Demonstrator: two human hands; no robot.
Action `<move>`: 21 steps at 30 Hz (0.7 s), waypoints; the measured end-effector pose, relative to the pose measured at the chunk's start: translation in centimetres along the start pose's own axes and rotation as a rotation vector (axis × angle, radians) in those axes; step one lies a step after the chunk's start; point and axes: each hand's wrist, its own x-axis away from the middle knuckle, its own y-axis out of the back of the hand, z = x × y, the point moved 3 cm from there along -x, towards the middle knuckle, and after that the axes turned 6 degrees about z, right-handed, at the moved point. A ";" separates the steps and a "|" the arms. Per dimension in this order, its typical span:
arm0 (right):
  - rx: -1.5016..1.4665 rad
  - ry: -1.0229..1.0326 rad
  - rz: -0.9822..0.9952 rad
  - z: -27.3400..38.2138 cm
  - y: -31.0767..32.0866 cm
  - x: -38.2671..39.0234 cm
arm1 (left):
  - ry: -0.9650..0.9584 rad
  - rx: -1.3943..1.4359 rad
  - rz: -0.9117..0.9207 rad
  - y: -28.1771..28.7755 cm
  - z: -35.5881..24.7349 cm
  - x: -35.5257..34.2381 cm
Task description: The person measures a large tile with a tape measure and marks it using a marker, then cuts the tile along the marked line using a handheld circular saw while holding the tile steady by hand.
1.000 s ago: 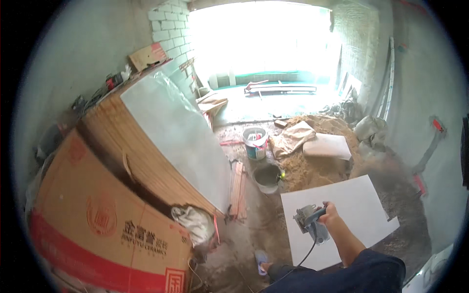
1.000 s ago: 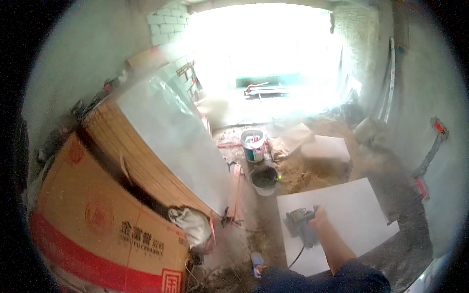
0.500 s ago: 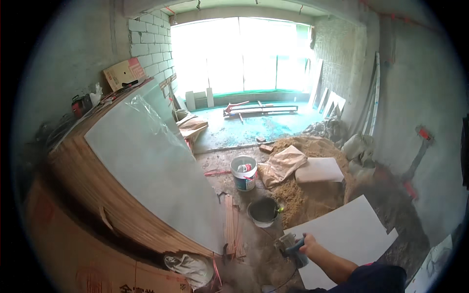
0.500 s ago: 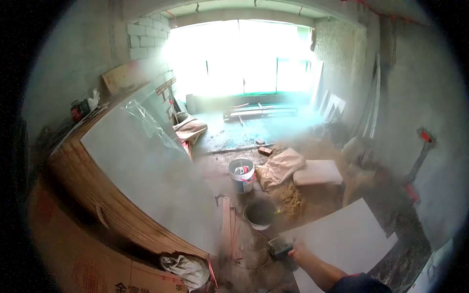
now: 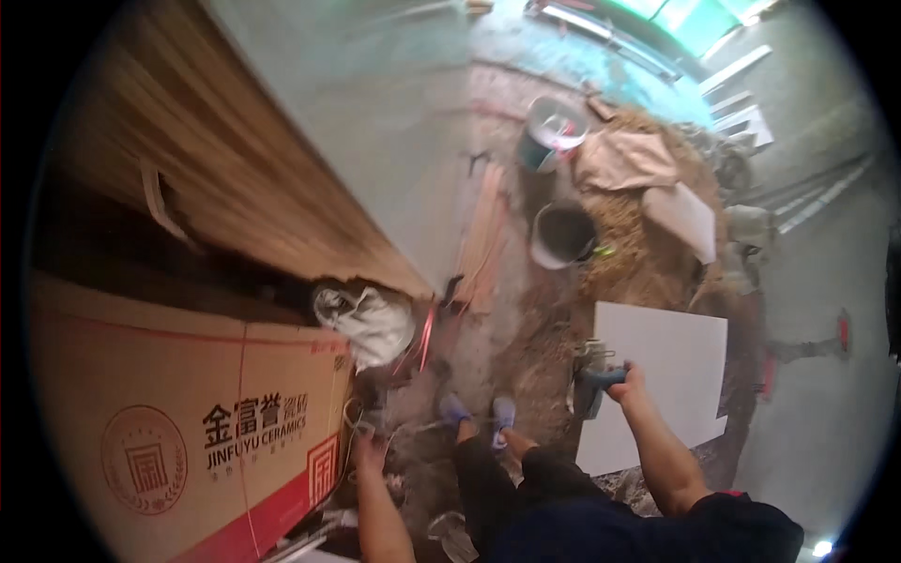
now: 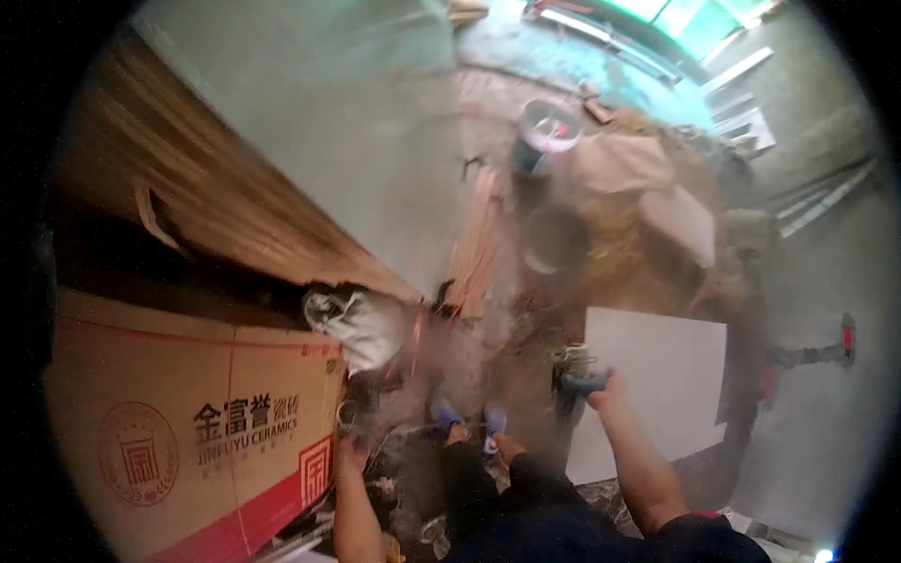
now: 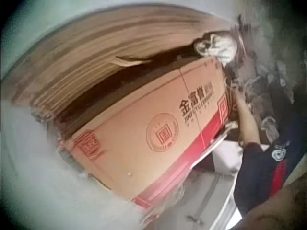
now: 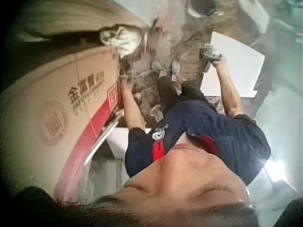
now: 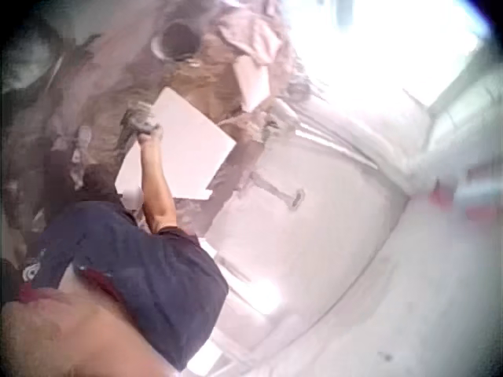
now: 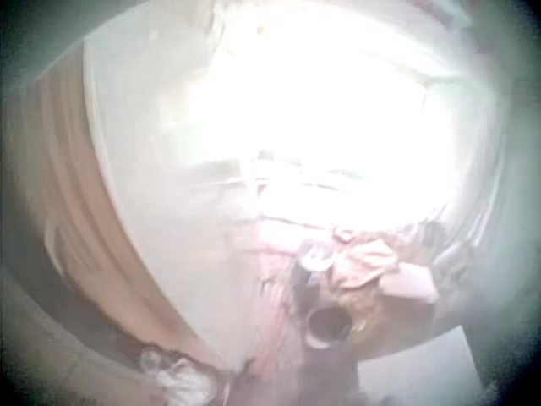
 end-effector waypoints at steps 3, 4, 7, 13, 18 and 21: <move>0.046 0.040 0.027 -0.5 1.3 -1.4 | 0.116 -0.163 -0.205 -3.2 3.6 -1.1; 0.046 0.011 0.007 -2.2 1.1 -2.7 | 0.080 -0.237 -0.232 -2.4 2.7 -1.5; 0.060 0.001 -0.019 -5.1 1.5 -7.5 | 0.036 -0.338 -0.257 -3.6 2.6 -2.2; 0.273 0.056 0.010 -17.8 -0.7 -18.9 | -0.138 -0.270 -0.443 2.2 -0.8 -5.8; 0.394 0.124 -0.109 -29.2 -4.1 -26.2 | -0.360 -0.090 -0.338 7.8 -2.0 -8.3; 0.364 -0.033 -0.069 -32.7 -3.3 -32.2 | -0.250 0.134 -0.368 9.2 1.3 -10.1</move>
